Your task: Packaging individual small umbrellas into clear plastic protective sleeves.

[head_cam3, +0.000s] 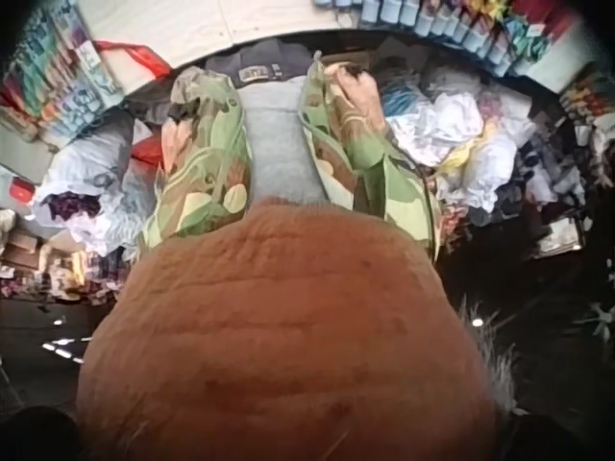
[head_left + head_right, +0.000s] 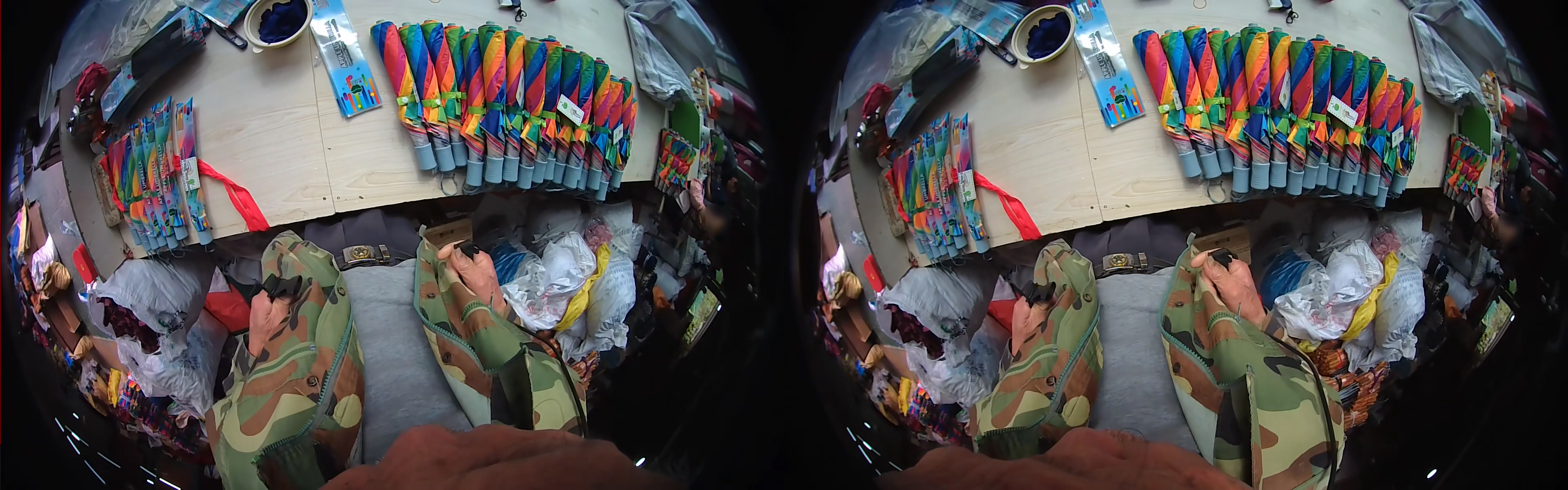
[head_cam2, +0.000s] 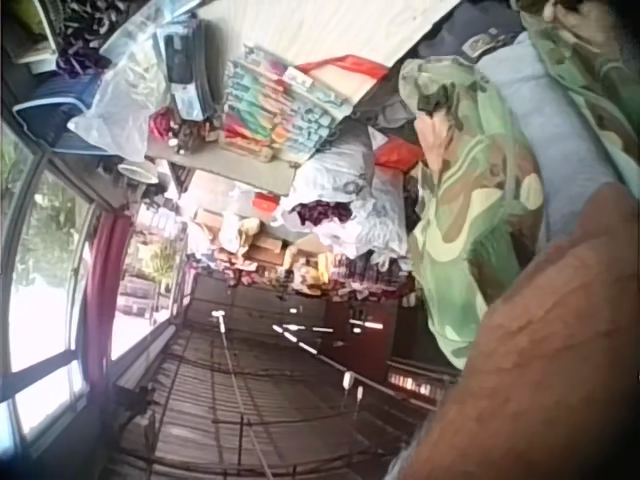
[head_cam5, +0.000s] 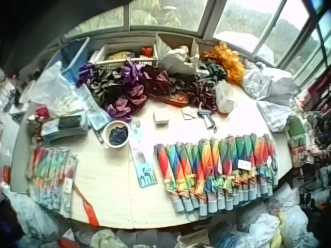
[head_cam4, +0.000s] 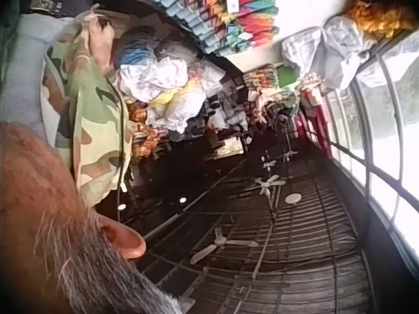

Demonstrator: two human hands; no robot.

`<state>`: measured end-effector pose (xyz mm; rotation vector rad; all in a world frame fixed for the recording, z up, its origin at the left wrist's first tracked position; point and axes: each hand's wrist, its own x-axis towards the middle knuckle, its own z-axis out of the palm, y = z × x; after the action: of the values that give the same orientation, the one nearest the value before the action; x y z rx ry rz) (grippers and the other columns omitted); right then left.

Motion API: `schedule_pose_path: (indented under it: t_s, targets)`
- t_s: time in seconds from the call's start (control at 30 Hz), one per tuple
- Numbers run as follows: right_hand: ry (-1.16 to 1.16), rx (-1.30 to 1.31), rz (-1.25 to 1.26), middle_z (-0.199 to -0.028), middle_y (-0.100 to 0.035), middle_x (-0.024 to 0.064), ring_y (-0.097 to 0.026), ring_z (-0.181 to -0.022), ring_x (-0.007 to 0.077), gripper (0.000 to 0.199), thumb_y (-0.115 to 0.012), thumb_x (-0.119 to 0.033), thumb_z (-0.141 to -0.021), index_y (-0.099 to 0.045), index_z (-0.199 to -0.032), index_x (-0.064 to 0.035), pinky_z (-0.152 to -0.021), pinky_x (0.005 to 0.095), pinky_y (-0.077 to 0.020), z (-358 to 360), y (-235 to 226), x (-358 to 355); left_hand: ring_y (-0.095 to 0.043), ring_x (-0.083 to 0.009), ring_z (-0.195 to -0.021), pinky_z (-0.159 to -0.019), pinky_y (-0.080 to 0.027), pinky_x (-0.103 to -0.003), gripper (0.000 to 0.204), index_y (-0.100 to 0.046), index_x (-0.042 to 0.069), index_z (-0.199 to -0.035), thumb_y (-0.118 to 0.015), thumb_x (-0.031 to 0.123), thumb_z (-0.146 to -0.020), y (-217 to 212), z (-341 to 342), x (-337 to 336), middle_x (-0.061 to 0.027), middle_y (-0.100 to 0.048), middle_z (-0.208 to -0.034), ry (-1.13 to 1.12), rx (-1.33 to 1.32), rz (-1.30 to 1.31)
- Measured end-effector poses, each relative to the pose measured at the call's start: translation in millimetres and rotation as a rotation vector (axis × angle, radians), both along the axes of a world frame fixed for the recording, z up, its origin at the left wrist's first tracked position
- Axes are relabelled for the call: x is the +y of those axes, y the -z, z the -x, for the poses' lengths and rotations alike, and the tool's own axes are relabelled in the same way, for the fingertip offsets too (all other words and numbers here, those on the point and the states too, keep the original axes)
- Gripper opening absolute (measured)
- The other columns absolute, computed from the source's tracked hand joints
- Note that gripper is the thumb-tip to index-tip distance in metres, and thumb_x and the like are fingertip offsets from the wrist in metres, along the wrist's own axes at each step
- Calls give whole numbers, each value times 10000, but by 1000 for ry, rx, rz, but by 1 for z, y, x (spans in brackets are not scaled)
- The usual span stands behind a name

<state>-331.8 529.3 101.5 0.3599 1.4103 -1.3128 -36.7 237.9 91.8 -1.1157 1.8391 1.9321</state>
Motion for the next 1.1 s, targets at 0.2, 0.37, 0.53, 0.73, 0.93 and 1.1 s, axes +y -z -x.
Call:
schedule_pose_path:
  t_s: [0.2, 0.37, 0.53, 0.73, 0.93, 1.1]
  targets:
    - [-162, 47, 173, -740, -566, -54, -455, -626, 28, 337, -686, -350, -1123, -707, -1224, -29, -573, 235, -362, -14, 9, -51, -752, -286, -1022, -921, -571, -386, 310, -691, 5, -1360, -683, 166, -1096, 14, 61, 18, -187, -783, -1228, 67, 58, 149]
    - [-430, 306, 286, -885, -621, -24, -510, -733, 45, 233, -641, -265, -1153, -699, -1173, -41, -650, 240, -437, -22, 19, -69, -747, -275, -1052, -922, -567, -372, 433, -657, 29, -1420, -692, 325, -1106, 16, 70, 22, -175, -775, -1245, 113, -131, 136]
    - [-610, 332, 246, -967, -654, 50, -595, -896, 154, 231, -641, -248, -1147, -670, -1141, -19, -821, 334, -522, -10, 25, -80, -761, -379, -1074, -919, -581, -417, 599, -549, 63, -1537, -696, 437, -1092, 16, 78, 27, -207, -768, -1209, 73, -110, 234]
    - [-790, 359, 323, -1060, -680, 161, -657, -983, 321, 381, -628, -393, -1132, -673, -1150, -16, -916, 427, -526, -4, 30, -88, -687, -138, -1077, -936, -575, -314, 494, -625, 55, -1458, -712, 383, -1100, 35, 68, 29, -124, -763, -1264, -488, 146, 201]
    - [-803, 340, 357, -1112, -692, 174, -672, -1038, 311, 414, -554, -387, -1161, -651, -1198, 14, -948, 445, -527, -6, 40, -88, -794, -243, -938, -824, -608, -355, 437, -652, 68, -1410, -813, 173, -1018, 17, 125, 19, -177, -809, -1105, 221, 293, 332]
    - [-662, 382, 402, -920, -716, 200, -702, -870, 366, 310, -573, -273, -1086, -629, -1127, 30, -806, 499, -533, 0, 32, -90, -768, -208, -1093, -965, -570, -310, 569, -662, 56, -1479, -839, 48, -938, 12, 130, 24, -134, -790, -1263, 273, 151, 36]
